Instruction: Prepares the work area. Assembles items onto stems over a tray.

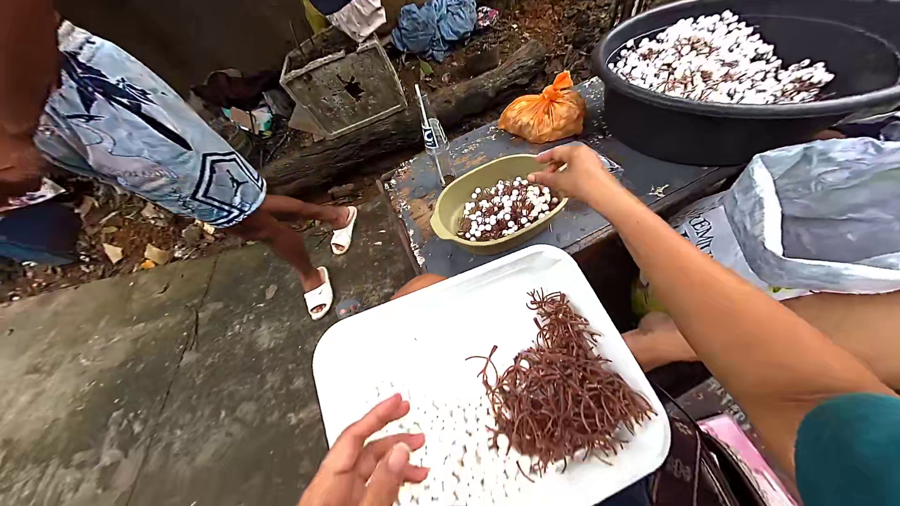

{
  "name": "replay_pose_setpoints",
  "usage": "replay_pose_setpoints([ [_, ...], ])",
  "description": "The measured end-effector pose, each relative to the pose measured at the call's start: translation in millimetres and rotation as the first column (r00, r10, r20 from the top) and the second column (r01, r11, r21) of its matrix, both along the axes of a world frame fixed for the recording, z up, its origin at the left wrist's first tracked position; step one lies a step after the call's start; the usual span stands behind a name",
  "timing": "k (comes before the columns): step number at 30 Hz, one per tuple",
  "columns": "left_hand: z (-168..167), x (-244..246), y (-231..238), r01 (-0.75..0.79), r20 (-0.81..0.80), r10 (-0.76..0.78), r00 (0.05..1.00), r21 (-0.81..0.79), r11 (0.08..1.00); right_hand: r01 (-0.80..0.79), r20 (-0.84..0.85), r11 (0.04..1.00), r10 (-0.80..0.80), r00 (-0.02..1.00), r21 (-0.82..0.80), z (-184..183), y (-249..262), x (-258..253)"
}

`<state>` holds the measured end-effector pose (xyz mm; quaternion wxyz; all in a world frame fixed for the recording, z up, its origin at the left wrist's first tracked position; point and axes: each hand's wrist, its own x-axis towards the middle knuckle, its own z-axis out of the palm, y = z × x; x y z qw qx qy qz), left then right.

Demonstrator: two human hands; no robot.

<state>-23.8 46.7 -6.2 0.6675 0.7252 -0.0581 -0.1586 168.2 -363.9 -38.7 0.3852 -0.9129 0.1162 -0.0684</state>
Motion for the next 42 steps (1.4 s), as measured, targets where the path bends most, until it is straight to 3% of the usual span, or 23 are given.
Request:
replay_pose_setpoints([
  [3, 5, 8, -19, -0.014, -0.012, 0.014, 1.000, 0.016, 1.000, -0.196, 0.073, 0.978, 0.191, 0.979, 0.068, 57, 33, -53],
  [5, 5, 11, -27, -0.021, -0.005, 0.021, 1.000, 0.009, 1.000, -0.398, 0.088, 0.915, 0.392, 0.916, 0.069, 69, 54, -90],
  [7, 3, 13, -30, -0.036, 0.010, 0.036, 0.999, -0.012, 0.999, -0.546, 0.059, 0.834, 0.551, 0.832, -0.081, 61, 72, -117],
  [10, -5, 14, -25, -0.074, 0.057, 0.074, 0.996, -0.012, 0.997, -0.616, 0.040, 0.736, 0.650, 0.759, -0.281, 32, 96, -137],
  [15, -16, 6, -18, -0.129, 0.082, 0.128, 0.988, 0.011, 0.992, -0.666, -0.034, 0.641, 0.710, 0.703, -0.382, 3, 135, -141],
  [17, -17, 4, -21, -0.133, 0.096, 0.130, 0.987, 0.021, 0.991, -0.663, -0.032, 0.648, 0.706, 0.708, -0.374, -3, 141, -138],
  [19, -17, 4, -24, -0.147, 0.123, 0.142, 0.982, 0.032, 0.989, -0.631, 0.080, 0.728, 0.670, 0.739, -0.269, -3, 139, -135],
  [22, -17, 6, -33, -0.178, 0.117, 0.173, 0.978, 0.036, 0.983, -0.579, 0.153, 0.807, 0.562, 0.813, 0.116, 13, 136, -140],
  [24, -18, 9, -41, -0.171, 0.090, 0.168, 0.982, 0.029, 0.985, -0.502, 0.135, 0.784, 0.489, 0.862, 0.366, 23, 142, -147],
  [27, -17, 13, -55, -0.148, 0.064, 0.153, 0.986, -0.076, 0.986, -0.419, 0.161, 0.721, 0.401, 0.902, 0.552, 23, 154, -159],
  [30, -14, 14, -65, -0.195, 0.009, 0.205, 0.979, -0.264, 0.945, -0.403, 0.268, 0.767, 0.305, 0.914, 0.500, 20, 168, -169],
  [33, -10, 16, -70, -0.297, -0.216, 0.222, 0.951, -0.428, 0.854, -0.392, 0.350, 0.796, 0.242, 0.905, 0.462, 21, 179, -176],
  [38, -4, 19, -62, -0.373, -0.477, 0.125, 0.870, -0.471, 0.799, -0.539, 0.518, 0.818, 0.378, 0.767, 0.202, 13, 184, -177],
  [40, -5, 19, -57, -0.351, -0.449, 0.127, 0.884, -0.461, 0.815, -0.598, 0.494, 0.799, 0.496, 0.714, 0.061, 12, 174, -172],
  [42, -6, 19, -52, -0.280, -0.291, 0.160, 0.943, -0.436, 0.856, -0.573, 0.361, 0.819, 0.540, 0.760, -0.020, 15, 151, -163],
])
